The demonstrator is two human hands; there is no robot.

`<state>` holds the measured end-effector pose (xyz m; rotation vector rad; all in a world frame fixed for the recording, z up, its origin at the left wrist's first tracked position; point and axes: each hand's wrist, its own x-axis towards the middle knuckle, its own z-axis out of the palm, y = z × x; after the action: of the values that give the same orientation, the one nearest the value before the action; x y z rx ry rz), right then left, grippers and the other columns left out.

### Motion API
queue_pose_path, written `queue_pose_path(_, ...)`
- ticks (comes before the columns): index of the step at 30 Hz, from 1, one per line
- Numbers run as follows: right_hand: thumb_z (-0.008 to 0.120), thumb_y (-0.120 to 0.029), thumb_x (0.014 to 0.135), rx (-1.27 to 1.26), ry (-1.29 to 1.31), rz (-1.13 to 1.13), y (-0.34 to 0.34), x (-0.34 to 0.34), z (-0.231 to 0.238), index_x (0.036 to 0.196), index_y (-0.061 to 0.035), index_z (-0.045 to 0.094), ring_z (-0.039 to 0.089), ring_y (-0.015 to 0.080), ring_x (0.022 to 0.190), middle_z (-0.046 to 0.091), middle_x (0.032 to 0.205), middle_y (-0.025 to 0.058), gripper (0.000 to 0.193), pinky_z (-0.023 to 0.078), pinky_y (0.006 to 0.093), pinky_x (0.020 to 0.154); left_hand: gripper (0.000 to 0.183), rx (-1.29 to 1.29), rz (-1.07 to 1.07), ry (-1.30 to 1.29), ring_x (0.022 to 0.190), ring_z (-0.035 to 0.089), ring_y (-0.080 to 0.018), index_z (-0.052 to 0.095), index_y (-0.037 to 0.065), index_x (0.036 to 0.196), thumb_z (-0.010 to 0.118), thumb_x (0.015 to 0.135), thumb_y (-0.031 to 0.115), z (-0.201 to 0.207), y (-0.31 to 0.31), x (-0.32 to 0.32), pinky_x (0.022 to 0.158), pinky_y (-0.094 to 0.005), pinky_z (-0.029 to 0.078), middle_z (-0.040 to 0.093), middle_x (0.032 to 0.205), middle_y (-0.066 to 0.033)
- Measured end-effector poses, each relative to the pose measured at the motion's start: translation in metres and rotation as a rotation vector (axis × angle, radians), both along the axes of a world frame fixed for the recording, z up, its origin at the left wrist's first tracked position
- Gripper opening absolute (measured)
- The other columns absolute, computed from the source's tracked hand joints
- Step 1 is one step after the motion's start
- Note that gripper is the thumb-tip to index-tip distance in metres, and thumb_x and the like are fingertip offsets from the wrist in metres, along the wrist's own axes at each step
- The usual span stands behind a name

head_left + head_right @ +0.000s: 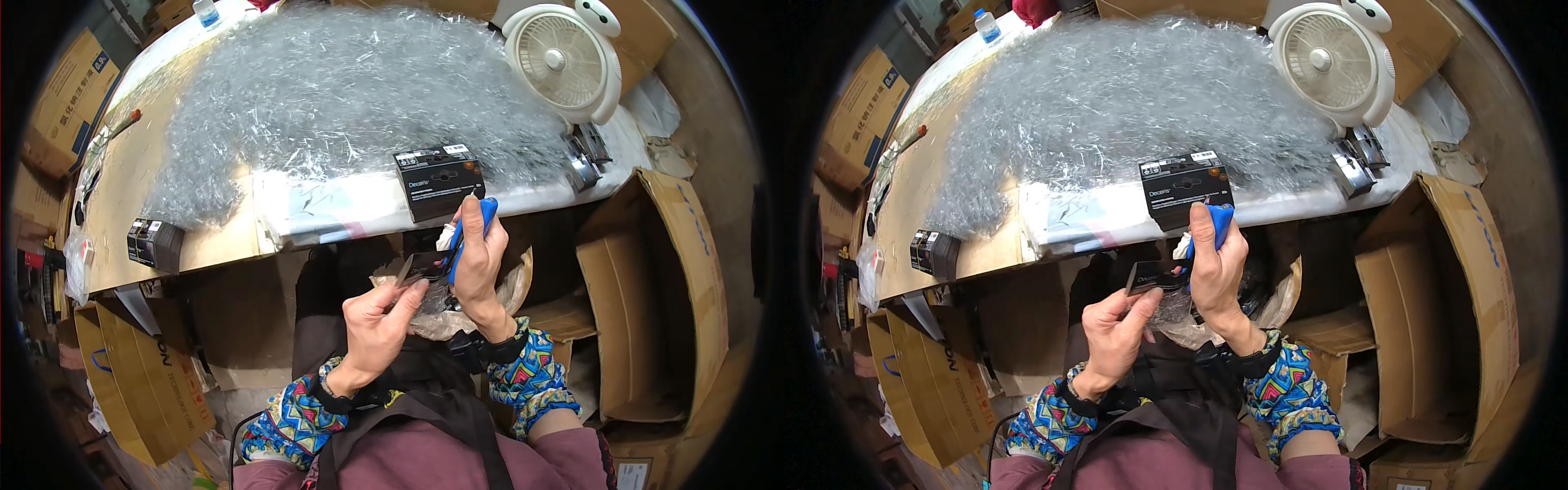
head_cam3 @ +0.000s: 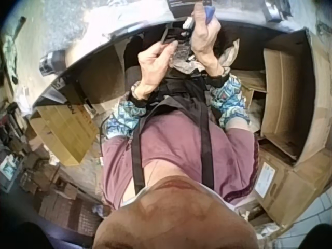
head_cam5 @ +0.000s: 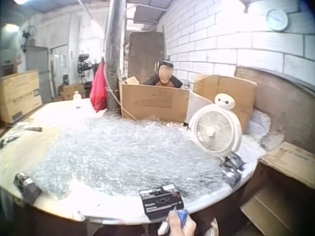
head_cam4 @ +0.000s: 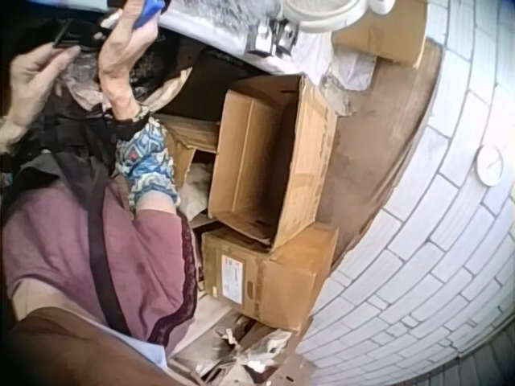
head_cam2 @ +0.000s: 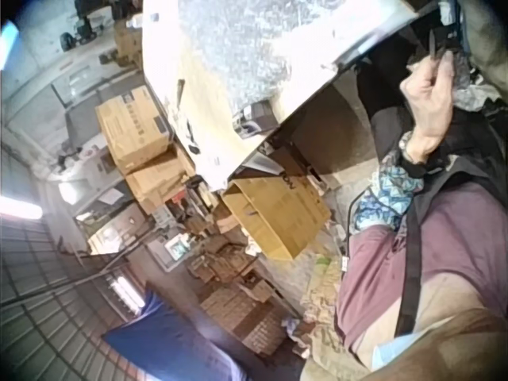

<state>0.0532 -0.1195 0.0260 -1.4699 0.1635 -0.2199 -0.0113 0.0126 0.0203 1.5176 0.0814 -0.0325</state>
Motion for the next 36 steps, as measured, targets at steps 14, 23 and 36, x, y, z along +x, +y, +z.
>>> queue_pose_path(14,0.065,-0.022,0.089,-0.036,-0.057,0.037,-0.005,-0.001,0.004,0.092,-0.0036,0.052,0.052,0.0060,0.061,0.053,0.072,-0.0009,0.023,0.043,0.0211,0.054,0.015,0.337,-0.212,-0.380,0.063,0.064,-0.0204,0.066,-0.001,0.090,0.067,0.083,0.013,0.001,0.027,0.044,0.058,-0.0309,0.049,0.065,0.074,-0.0142)
queue_pose_path(23,0.069,-0.015,0.085,-0.578,-0.244,0.056,-0.043,0.022,0.019,0.094,-0.0021,0.055,0.052,0.0083,0.069,0.059,0.077,0.0044,0.020,0.045,0.0238,0.066,0.045,0.984,0.389,-0.258,0.091,0.061,-0.0332,0.054,-0.002,0.113,0.070,0.079,0.023,-0.034,0.123,0.150,0.082,-0.0392,0.047,0.064,0.101,-0.0188)
queue_pose_path(36,0.071,-0.003,0.071,-1.128,-0.415,0.456,-0.067,0.070,0.046,0.104,-0.0047,0.062,0.055,0.0299,0.088,0.064,0.095,0.0123,0.034,0.047,0.0374,0.076,0.033,0.103,0.123,-0.074,0.092,0.060,-0.0124,0.053,0.003,0.112,0.066,0.086,0.019,-0.024,0.119,0.138,0.069,-0.0276,0.052,0.064,0.101,-0.0090)
